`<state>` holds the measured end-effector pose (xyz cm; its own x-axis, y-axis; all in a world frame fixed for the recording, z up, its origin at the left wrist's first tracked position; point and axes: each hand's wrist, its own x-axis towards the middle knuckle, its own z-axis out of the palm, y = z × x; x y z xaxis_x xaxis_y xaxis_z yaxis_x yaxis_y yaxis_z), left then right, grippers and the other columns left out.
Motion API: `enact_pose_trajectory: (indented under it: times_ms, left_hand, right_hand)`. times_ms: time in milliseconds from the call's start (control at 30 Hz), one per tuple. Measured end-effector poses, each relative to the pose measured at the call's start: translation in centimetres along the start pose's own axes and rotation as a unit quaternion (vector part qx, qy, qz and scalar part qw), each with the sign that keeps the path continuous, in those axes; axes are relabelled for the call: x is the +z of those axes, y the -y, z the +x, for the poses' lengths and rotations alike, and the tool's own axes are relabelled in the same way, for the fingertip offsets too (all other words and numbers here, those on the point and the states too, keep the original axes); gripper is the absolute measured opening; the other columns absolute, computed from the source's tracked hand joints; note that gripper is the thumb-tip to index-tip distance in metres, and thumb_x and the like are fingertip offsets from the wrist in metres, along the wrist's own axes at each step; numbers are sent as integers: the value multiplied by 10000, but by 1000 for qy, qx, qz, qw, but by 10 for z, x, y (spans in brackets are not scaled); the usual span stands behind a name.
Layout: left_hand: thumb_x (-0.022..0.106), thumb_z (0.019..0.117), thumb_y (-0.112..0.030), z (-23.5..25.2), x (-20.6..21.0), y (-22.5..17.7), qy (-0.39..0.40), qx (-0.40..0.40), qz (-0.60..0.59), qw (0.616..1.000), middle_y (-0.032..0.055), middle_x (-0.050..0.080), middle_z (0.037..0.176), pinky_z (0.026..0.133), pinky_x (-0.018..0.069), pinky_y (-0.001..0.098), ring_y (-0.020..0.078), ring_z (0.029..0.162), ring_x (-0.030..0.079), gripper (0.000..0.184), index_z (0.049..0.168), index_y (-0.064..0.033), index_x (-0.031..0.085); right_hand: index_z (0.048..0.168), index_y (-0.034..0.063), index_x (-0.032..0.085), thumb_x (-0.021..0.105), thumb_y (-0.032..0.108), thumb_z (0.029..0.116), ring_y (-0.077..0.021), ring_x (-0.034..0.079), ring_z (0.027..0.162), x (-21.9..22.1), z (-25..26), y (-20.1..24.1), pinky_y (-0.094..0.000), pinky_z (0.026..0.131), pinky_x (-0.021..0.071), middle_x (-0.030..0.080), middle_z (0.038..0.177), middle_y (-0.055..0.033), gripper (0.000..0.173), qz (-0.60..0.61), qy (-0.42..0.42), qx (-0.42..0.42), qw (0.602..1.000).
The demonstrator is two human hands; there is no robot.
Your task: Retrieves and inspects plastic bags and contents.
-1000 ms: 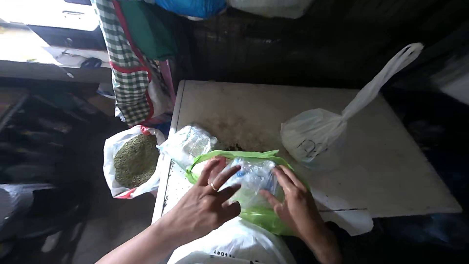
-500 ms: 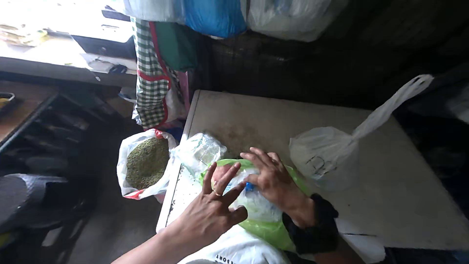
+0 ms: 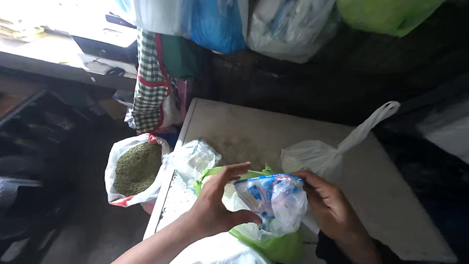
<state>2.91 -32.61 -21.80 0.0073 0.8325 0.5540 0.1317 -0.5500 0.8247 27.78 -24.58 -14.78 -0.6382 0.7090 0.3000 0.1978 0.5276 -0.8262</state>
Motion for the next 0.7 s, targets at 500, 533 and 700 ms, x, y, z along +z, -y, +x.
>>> enact_pose_trajectory:
  times_ms: [500,533,700]
  left_hand:
    - [767,801,83,-15,-41,0,-94,-189,-245,946,37,715,1127,825,632,309,130,938,725,551,1304,-4,560]
    - [766,794,98,-17,-46,2,-102,-201,-260,939,60,707,1145,839,633,331,155,953,726,601,1339,-6,533]
    - [712,826,117,-28,-59,7,-121,-193,-299,927,77,715,1149,899,619,391,191,998,728,655,1412,-29,456]
  right_hand:
    - [1102,122,551,453,55,1032,-13,685,702,38,37,4,-200,582,593,706,865,105,138,202,-194,99,955]
    - [1115,118,521,403,26,1035,-23,690,676,37,40,6,-210,560,601,703,842,96,169,223,-215,124,943]
    - [1148,130,483,388,-39,992,-39,713,714,36,41,-7,-234,592,622,721,866,100,249,231,-220,113,941]
